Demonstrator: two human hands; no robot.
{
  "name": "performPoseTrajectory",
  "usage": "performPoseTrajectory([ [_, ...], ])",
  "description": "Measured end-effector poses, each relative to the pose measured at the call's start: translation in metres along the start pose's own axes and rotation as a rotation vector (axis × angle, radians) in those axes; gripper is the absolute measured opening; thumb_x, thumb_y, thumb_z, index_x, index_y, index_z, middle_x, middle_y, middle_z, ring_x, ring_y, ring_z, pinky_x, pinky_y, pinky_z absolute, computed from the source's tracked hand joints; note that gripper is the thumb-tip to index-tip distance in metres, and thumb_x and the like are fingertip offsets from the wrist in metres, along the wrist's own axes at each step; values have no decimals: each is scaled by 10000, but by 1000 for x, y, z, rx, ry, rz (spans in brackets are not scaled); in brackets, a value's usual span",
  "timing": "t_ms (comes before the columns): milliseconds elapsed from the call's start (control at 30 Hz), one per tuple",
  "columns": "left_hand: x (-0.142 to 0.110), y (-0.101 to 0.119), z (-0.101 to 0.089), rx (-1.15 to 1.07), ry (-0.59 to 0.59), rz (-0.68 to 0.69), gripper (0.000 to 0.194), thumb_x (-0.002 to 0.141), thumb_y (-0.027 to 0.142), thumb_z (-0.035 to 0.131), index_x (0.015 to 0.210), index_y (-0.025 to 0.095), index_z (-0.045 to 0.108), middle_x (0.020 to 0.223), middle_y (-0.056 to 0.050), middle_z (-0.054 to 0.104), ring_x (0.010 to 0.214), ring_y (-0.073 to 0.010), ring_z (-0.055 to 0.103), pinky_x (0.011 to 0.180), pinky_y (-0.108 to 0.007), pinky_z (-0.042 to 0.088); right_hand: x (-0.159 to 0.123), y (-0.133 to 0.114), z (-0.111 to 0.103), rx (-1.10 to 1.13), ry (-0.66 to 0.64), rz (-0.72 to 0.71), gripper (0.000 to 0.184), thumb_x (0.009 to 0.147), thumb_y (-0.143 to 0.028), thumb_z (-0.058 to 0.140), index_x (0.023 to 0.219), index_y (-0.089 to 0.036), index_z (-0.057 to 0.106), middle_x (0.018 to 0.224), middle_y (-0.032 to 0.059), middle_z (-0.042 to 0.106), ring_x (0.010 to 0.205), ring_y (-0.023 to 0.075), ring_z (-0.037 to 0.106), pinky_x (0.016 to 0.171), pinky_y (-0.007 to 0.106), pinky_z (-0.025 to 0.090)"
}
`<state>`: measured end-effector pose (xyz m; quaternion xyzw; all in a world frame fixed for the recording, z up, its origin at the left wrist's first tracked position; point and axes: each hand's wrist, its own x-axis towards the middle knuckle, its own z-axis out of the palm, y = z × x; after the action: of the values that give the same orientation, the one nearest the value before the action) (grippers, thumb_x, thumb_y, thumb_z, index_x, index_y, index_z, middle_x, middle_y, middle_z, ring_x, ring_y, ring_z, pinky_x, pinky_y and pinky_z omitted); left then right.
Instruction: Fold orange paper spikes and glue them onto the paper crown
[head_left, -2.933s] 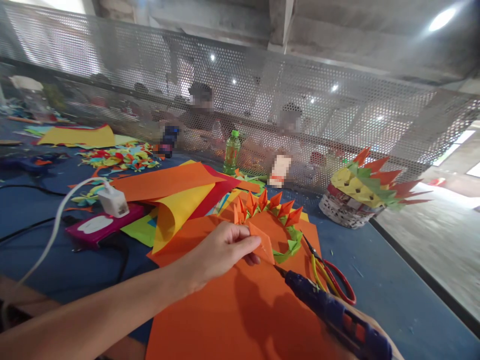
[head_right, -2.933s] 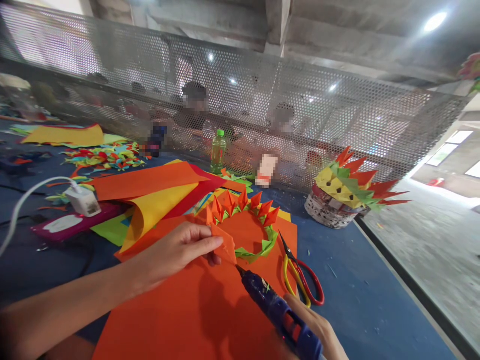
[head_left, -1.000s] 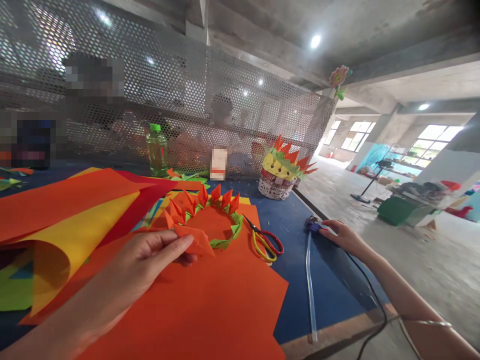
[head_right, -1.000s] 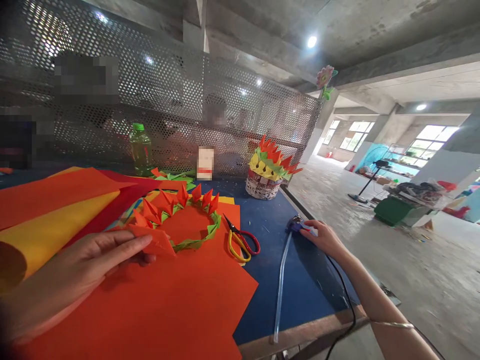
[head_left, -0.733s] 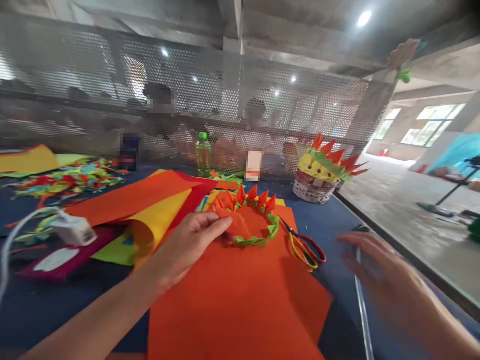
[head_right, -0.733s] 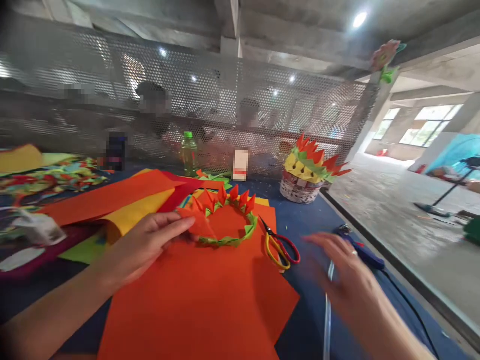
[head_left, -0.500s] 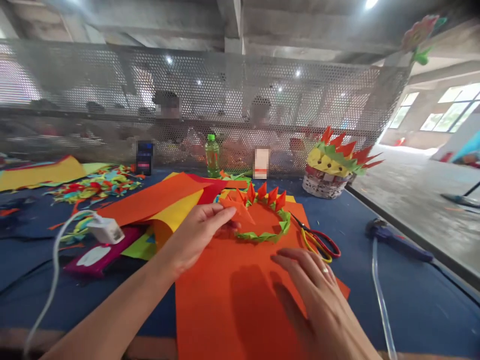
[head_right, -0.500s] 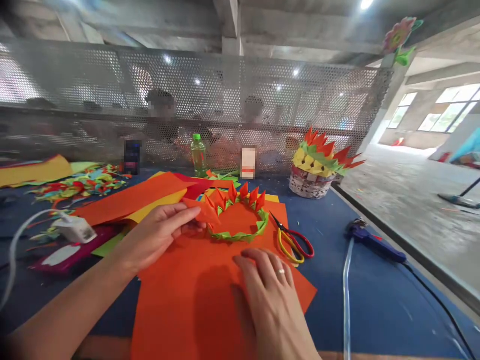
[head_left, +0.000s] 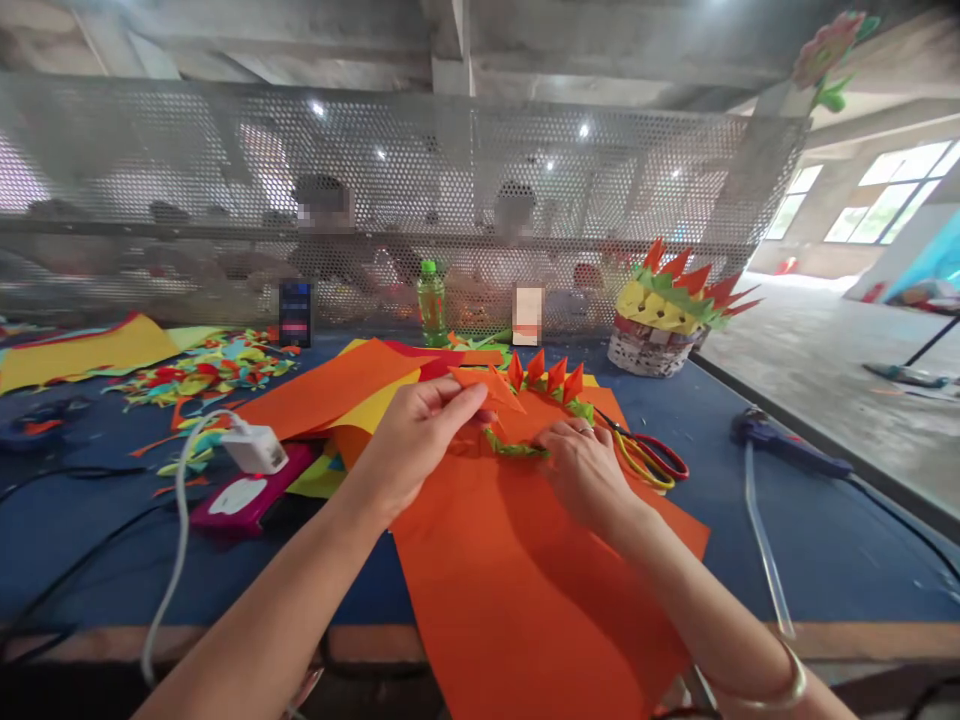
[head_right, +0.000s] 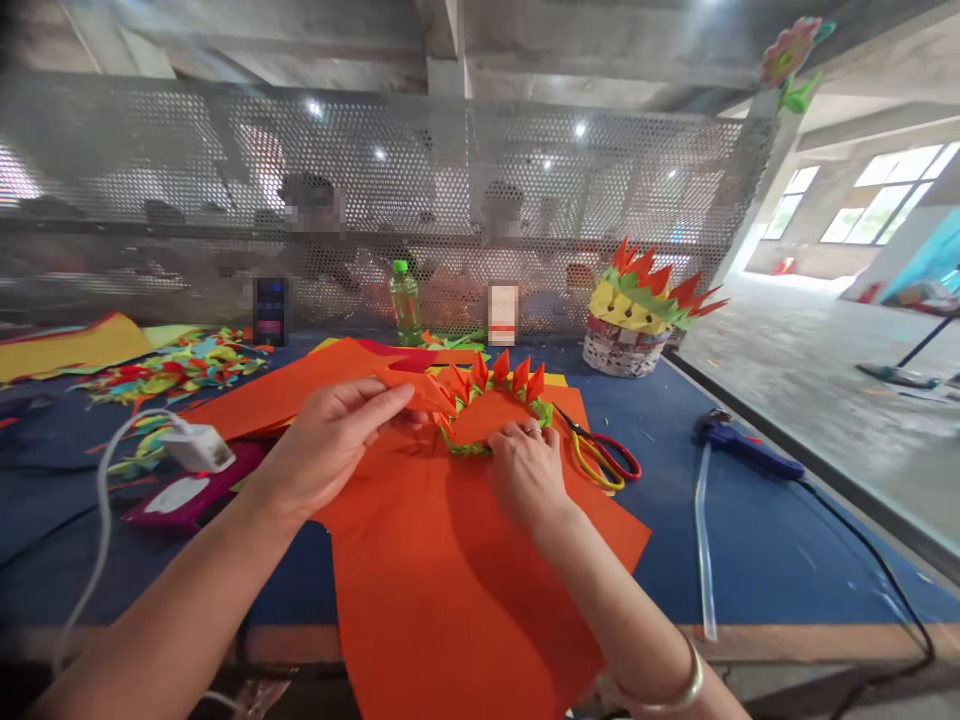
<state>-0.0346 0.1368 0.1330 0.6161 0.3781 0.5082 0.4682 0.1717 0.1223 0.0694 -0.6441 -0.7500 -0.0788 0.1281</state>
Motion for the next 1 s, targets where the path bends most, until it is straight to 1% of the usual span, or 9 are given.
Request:
performPoseTrajectory([
  [200,-2,-2,-2,27,-22,39,310,808,467,730,735,166,729,760,-43,754,764,-163,708,757,-271,544,-33,-7,-18,63,120,-103,116,970,-226,612,869,-221,670,939,-6,712,1082,220,641,1046,506,405],
  [333,-9,1,-5,104,-62,63,309,849,468,699,757,175,733,767,-44,747,781,-177,703,773,-290,549,-76,-10,-5,136,254,-189,101,943,-191,643,869,-258,660,918,-44,737,1122,223,640,1109,488,230],
  [400,-14,6,-6,151,-117,70,299,865,457,694,756,181,735,787,-43,740,798,-188,703,784,-303,551,-95,-10,3,171,308,-213,121,965,-188,604,1005,-284,666,956,-57,754,1160,208,629,1141,460,162],
  [500,-21,17,-5,213,-229,84,285,891,423,681,732,191,726,867,-41,732,874,-209,712,822,-310,558,-114,-6,7,225,296,-267,380,994,-113,450,1328,-251,567,1068,-27,760,1169,160,620,1140,379,182],
  [567,-24,25,-1,284,-308,125,304,929,397,635,720,192,716,955,-42,736,920,-207,709,822,-293,559,-119,-2,7,268,280,-296,397,1000,-132,441,1370,-234,545,1104,-20,757,1169,147,613,1125,336,204],
  [667,-24,31,8,399,-403,171,257,975,349,577,861,210,761,1076,-24,738,866,-160,701,753,-242,549,-120,1,7,320,302,-305,238,1006,-257,545,1219,-308,638,1124,-75,755,1162,149,608,1106,309,228],
  [767,-23,28,17,491,-520,172,240,1009,309,544,1040,238,771,1046,6,740,868,-125,695,735,-197,521,-118,1,9,357,347,-298,146,1002,-317,583,1113,-329,678,1114,-105,758,1134,148,617,1075,305,270],
  [900,-23,18,24,612,-702,142,268,1048,295,493,1073,240,753,1070,25,757,958,-109,698,856,-172,498,-116,-1,10,378,386,-279,110,981,-355,629,1044,-294,696,1074,-92,771,1118,149,628,1070,303,292],
  [1000,-23,15,27,733,-752,110,258,1048,308,495,1097,268,745,1110,35,772,999,-128,711,824,-175,496,-117,-6,13,429,412,-234,147,1000,-377,603,1026,-283,713,1030,-75,778,1105,141,639,1078,296,304],
])
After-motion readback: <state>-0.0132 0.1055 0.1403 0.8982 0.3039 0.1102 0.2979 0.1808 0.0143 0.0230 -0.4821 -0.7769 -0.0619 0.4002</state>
